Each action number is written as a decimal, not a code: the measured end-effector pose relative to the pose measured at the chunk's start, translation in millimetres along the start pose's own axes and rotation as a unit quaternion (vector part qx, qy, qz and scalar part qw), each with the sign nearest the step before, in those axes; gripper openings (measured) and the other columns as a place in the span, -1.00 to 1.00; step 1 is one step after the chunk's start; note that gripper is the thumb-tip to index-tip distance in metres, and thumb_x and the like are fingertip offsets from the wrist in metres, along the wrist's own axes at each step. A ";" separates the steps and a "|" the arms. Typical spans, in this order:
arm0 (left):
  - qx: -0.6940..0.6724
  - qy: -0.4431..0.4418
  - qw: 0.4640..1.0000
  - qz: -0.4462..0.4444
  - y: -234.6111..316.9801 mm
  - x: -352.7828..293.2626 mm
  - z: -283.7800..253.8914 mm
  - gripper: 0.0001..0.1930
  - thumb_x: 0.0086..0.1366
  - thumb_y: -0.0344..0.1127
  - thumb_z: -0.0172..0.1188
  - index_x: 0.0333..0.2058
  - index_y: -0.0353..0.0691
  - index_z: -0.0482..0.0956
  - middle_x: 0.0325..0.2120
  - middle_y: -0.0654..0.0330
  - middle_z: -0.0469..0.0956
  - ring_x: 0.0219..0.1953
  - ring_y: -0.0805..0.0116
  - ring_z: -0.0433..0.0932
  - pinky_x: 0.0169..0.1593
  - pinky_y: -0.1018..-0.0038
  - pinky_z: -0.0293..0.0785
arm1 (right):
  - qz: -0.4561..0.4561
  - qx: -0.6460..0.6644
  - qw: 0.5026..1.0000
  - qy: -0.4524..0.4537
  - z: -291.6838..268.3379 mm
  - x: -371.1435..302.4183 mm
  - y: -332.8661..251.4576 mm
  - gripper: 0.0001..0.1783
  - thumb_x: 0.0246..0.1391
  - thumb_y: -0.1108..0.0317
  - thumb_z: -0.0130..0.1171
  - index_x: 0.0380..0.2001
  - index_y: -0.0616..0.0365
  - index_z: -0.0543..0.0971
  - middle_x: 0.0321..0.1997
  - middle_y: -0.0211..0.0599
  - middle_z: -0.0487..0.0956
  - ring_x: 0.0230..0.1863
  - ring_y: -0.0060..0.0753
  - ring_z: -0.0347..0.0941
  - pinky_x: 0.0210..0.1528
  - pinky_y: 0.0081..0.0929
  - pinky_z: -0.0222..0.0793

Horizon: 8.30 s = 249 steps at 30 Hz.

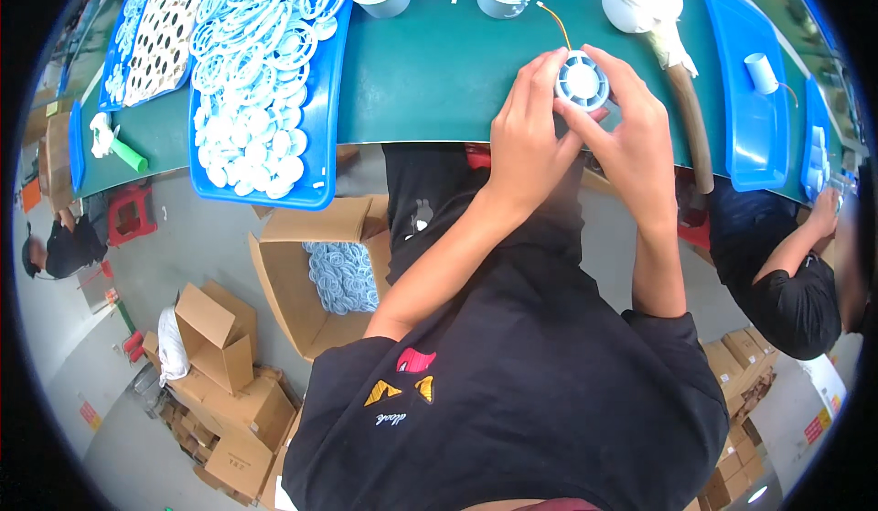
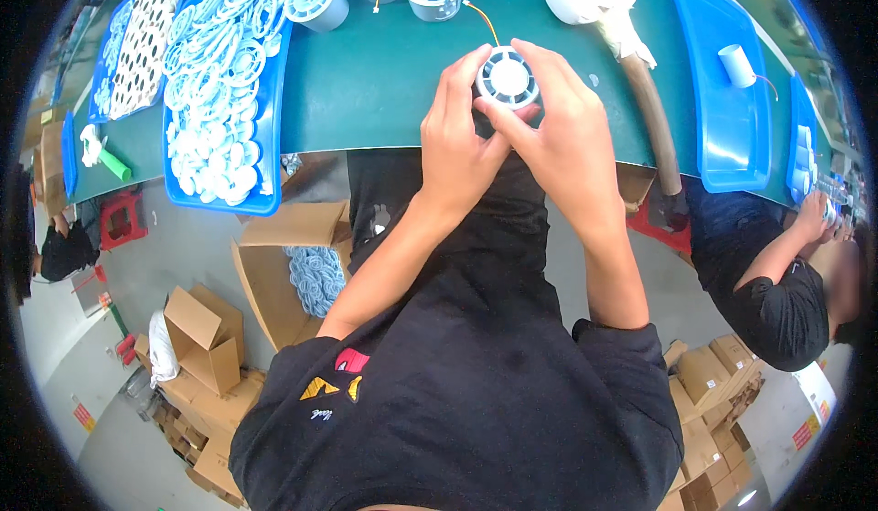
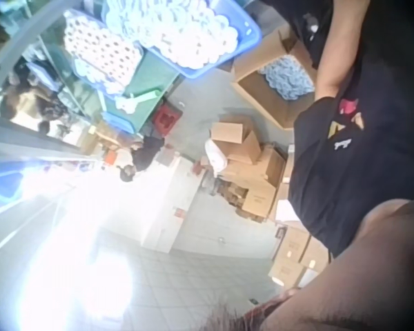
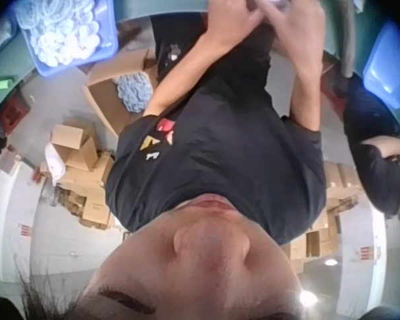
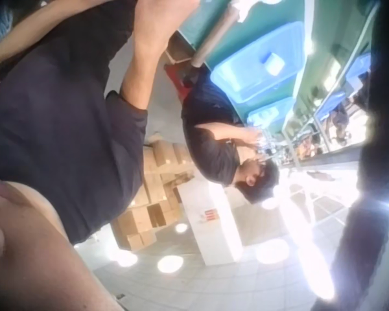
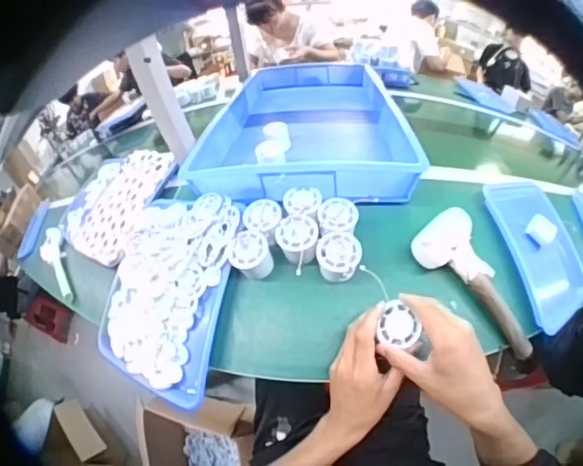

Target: Assembling small circular electronic light components at a factory workbench by fitting plastic rings and covers together.

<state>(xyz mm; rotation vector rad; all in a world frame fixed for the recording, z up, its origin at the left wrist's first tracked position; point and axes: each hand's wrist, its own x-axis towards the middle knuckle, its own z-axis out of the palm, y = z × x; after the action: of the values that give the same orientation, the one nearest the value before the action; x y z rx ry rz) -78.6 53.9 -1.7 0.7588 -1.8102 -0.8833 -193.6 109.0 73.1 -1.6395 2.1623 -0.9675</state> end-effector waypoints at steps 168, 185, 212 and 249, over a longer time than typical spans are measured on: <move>0.100 -0.023 0.990 -0.100 -50.9 17.9 -114.5 -0.22 0.23 -0.20 0.43 0.37 -0.31 0.36 0.18 -0.06 0.54 0.26 -0.09 0.45 0.34 0.06 0.29 | -0.245 0.153 0.957 -0.040 72.9 60.8 -140.4 -0.69 0.16 0.55 0.31 0.00 0.21 0.67 -0.18 -0.20 0.57 -0.25 -0.25 0.57 -0.20 -0.32 0.50; -0.137 -0.029 0.990 -0.016 -67.5 7.9 -122.7 -0.28 0.14 -0.28 0.51 0.25 -0.27 0.43 0.23 -0.07 0.44 0.29 -0.05 0.43 0.30 0.19 0.39 | -0.212 0.116 0.968 -0.063 102.9 41.5 -157.3 -0.64 0.14 0.42 0.38 0.01 0.15 0.59 0.02 -0.10 0.53 -0.01 0.00 0.56 0.09 -0.09 0.51; 0.068 -0.072 0.995 -0.030 -47.8 13.3 -122.0 -0.21 0.16 -0.12 0.53 0.28 -0.30 0.39 0.19 -0.19 0.49 0.28 -0.30 0.42 0.31 0.01 0.36 | -0.365 -0.162 0.898 -0.187 177.8 161.1 -121.9 -0.64 0.11 0.38 0.32 0.00 0.14 0.61 -0.01 0.00 0.52 -0.10 0.18 0.65 -0.08 0.00 0.62; 0.104 -0.002 0.991 -0.084 -24.8 2.7 -111.4 -0.34 0.06 -0.22 0.60 0.11 -0.26 0.53 0.05 0.05 0.59 0.13 -0.03 0.55 0.19 0.11 0.44 | -0.228 0.054 0.972 -0.017 34.1 51.7 -36.0 -0.49 0.09 0.34 0.39 0.11 0.26 0.58 0.08 0.05 0.54 0.08 0.10 0.57 0.10 -0.14 0.52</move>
<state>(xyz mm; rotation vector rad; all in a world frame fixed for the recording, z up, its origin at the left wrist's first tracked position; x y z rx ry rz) 26.6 11.4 11.1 1.0537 -1.8821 -0.8116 -164.1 44.1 80.2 -2.1262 1.7047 -1.1385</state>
